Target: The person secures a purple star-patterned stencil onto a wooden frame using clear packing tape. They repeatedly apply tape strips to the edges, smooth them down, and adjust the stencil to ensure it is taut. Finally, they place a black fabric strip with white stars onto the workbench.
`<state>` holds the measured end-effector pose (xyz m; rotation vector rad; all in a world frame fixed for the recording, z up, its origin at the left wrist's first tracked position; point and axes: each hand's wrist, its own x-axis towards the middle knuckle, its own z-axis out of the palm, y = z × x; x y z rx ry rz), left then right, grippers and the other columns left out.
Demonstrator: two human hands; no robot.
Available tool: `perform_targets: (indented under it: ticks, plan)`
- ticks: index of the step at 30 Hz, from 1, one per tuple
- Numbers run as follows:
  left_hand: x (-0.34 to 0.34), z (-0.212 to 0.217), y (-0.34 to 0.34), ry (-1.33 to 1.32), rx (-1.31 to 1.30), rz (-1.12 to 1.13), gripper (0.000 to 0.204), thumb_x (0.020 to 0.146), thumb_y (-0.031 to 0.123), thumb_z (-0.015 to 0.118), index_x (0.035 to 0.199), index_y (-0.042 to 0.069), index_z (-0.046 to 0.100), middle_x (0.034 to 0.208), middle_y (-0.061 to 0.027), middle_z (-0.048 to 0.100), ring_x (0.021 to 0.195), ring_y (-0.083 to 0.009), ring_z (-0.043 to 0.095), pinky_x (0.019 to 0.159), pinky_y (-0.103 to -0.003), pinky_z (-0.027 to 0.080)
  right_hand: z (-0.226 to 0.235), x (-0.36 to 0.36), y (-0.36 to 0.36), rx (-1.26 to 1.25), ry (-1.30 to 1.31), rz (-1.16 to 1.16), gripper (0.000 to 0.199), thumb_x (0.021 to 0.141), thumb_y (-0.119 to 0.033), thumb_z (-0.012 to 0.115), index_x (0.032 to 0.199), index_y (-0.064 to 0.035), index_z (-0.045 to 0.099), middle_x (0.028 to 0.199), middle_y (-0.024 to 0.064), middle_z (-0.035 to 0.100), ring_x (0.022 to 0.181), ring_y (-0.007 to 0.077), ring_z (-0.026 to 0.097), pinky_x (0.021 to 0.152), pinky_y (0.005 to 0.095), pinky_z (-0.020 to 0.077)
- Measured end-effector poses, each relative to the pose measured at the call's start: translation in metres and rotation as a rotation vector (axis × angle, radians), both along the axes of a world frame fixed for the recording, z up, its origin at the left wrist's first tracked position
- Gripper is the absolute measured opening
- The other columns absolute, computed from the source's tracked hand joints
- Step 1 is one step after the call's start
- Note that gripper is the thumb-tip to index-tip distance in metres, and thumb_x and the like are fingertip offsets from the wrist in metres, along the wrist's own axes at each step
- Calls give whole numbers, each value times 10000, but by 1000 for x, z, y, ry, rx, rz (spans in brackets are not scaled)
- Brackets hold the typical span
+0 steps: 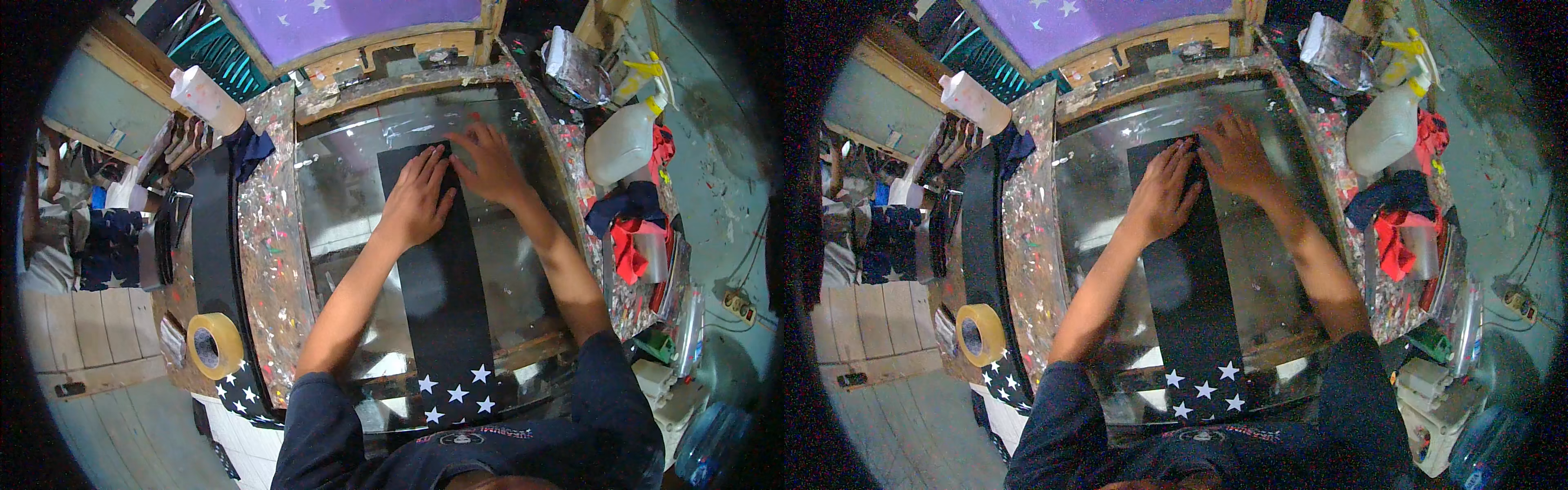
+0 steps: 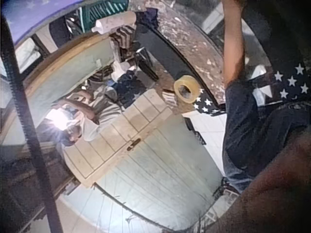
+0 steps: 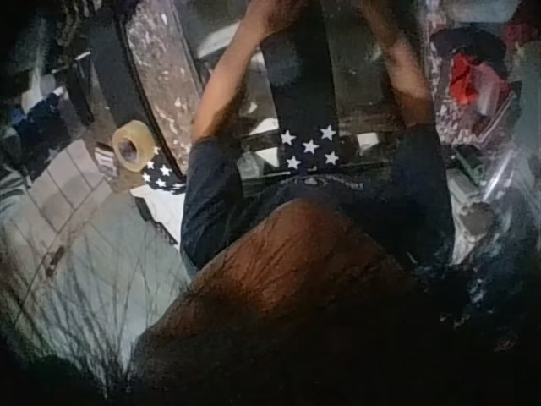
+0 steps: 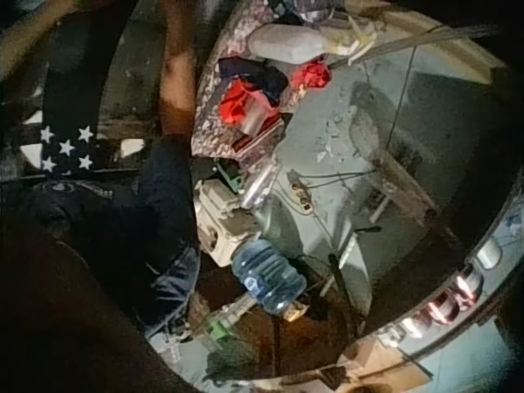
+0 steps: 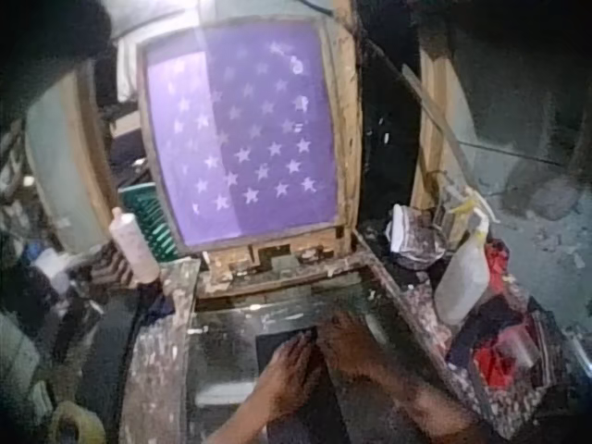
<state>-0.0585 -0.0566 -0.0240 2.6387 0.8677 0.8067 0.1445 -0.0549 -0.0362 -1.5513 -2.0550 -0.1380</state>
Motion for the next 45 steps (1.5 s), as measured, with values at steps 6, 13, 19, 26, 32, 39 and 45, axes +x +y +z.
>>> perform_targets:
  ticks: [6, 13, 19, 26, 32, 39, 45]
  plan:
    - [0, -3, 0, 12, 9, 12, 540, 946, 232, 566, 1382, -61, 440, 1492, -238, 411, 1414, -394, 339, 1175, -468, 273, 3, 0, 6, -39, -72, 23, 449, 852, -219, 660, 1296, -183, 600, 1219, 145, 531, 1277, 388, 433, 1047, 505, 356]
    - [-1, -9, 2, 26, 35, 8, 542, 971, 267, 519, 1395, -57, 427, 1506, -238, 390, 1416, -391, 336, 1183, -464, 259, 7, 3, 5, -157, -43, 26, 465, 893, -313, 631, 1330, -163, 581, 1356, 235, 489, 1363, 451, 364, 1107, 559, 326]
    - [1, -10, 2, 52, 21, 21, 553, 987, 300, 484, 1404, -57, 418, 1504, -241, 387, 1413, -391, 340, 1189, -465, 245, 8, 4, 6, -140, -80, 32, 463, 888, -320, 635, 1320, -162, 585, 1348, 216, 502, 1359, 450, 371, 1091, 568, 334]
    - [2, -8, 1, 42, 53, 34, 519, 964, 270, 514, 1367, -51, 450, 1472, -234, 423, 1410, -363, 351, 1177, -466, 260, 12, 3, 5, -194, -70, 50, 464, 897, -334, 632, 1318, -145, 587, 1352, 205, 502, 1372, 462, 360, 1108, 585, 320]
    - [1, -10, 2, 47, 67, 30, 519, 964, 271, 514, 1367, -50, 449, 1471, -235, 423, 1409, -364, 352, 1176, -469, 260, 9, 2, 6, -174, -6, 37, 430, 898, -304, 629, 1308, -178, 601, 1334, 190, 515, 1387, 469, 341, 1133, 584, 295]
    - [0, -11, 1, 29, 55, 36, 522, 968, 282, 508, 1368, -49, 455, 1464, -231, 434, 1411, -370, 347, 1176, -472, 256, 9, -2, 12, -3, -76, 114, 410, 825, -187, 661, 1233, -149, 637, 1204, 149, 537, 1222, 366, 477, 990, 485, 396]
    - [1, -13, -1, 51, 113, 79, 523, 967, 296, 512, 1361, -45, 471, 1466, -205, 444, 1401, -395, 350, 1168, -520, 250, 19, 2, 10, -85, 2, 110, 423, 803, -165, 669, 1225, -150, 642, 1190, 148, 534, 1166, 355, 495, 974, 475, 403]
